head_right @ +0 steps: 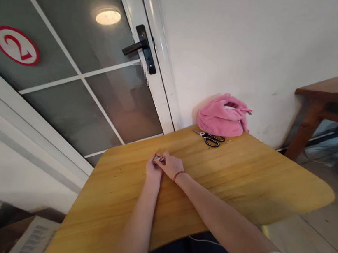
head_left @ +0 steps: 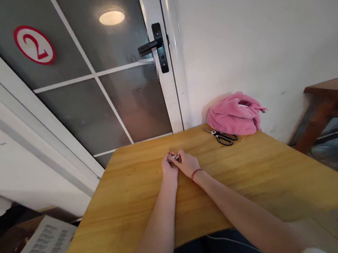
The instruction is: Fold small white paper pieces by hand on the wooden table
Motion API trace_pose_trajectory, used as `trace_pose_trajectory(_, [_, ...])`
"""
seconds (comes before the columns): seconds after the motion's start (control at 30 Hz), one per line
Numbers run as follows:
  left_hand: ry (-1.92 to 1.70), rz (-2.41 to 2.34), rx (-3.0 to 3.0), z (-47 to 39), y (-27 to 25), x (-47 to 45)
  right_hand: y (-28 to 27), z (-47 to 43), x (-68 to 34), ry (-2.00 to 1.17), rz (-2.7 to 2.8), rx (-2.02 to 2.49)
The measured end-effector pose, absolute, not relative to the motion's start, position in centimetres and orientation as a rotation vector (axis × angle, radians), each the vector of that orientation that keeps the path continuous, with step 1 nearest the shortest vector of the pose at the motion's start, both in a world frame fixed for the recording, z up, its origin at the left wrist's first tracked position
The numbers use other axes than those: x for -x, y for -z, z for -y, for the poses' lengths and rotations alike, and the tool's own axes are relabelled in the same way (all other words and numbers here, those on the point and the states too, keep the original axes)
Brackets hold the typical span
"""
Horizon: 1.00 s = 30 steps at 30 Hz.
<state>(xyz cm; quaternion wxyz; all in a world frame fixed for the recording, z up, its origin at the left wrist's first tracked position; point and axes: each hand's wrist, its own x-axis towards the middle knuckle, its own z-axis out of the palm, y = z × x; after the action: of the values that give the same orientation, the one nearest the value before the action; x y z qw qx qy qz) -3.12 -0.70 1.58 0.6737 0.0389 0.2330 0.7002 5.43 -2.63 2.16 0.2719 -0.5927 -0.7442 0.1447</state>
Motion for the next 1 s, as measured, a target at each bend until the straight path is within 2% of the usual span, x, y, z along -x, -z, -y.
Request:
trace_pose_trajectory(0.47, [-1.720,-0.578,-0.010,0.1,-2.2,5.8,-1.9,3.5,-5.1,-0.354,2.228,1.338])
trace_pose_trajectory(0.77, [-1.680,-0.665,-0.265,0.7,-2.1,3.4,-2.7,3.5,-5.3,-0.379,2.202,1.447])
trace_pose_trajectory(1.0, [-1.628,-0.639,-0.167,0.6,-2.2,3.9,-2.3,3.4,-5.2,-0.374,2.163,1.413])
